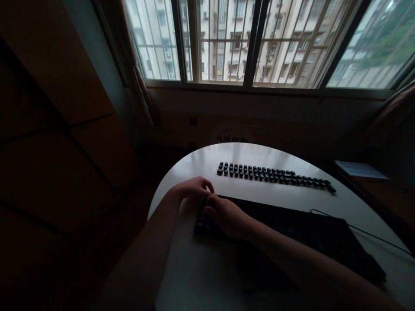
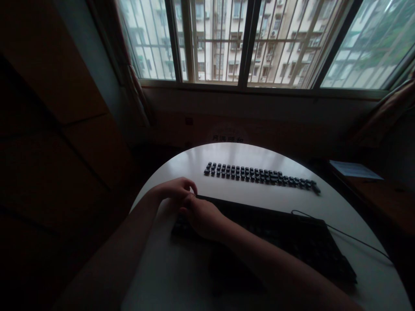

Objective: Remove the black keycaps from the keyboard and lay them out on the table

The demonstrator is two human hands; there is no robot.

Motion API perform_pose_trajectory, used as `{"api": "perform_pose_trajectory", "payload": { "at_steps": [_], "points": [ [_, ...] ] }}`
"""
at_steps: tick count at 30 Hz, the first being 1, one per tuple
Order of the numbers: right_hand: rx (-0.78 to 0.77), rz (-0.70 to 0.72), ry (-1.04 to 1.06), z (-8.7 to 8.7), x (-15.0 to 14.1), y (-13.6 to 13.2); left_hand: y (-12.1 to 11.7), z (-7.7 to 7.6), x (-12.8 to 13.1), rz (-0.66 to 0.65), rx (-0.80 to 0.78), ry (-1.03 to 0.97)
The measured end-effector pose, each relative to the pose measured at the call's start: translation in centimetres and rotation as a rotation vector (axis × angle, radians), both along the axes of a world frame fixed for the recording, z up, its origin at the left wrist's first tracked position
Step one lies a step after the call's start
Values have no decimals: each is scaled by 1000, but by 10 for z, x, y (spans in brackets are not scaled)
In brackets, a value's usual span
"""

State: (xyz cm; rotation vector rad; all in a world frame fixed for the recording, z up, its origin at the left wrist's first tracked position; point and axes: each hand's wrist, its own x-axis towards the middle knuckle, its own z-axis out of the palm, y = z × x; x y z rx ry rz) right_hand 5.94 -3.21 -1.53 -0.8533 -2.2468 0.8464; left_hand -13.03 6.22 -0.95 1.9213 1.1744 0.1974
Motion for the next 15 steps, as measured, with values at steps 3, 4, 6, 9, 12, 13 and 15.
{"api": "perform_pose_trajectory", "payload": {
  "at_steps": [3,4,6,9,12,13,15],
  "points": [
    [15,4,-42,0,-1,-1,0,0,-1,-16,23,13],
    [9,-8,-20,-1,-2,-1,0,0,-1,-19,25,14],
    [-11,-35,61,-4,-2,0,0,-1,-1,-16,25,10],
    [-32,-64,213,-10,-1,2,1,-4,-2,3,30,-3],
    [-88,-166,378,-16,-1,4,1,-4,-2,5,16,-19],
    [-117,-191,414,-18,0,5,0,-3,-2,7,10,-27],
    [-193,-182,433,-20,0,7,-3,1,-1,33,12,-60]
  ]
}}
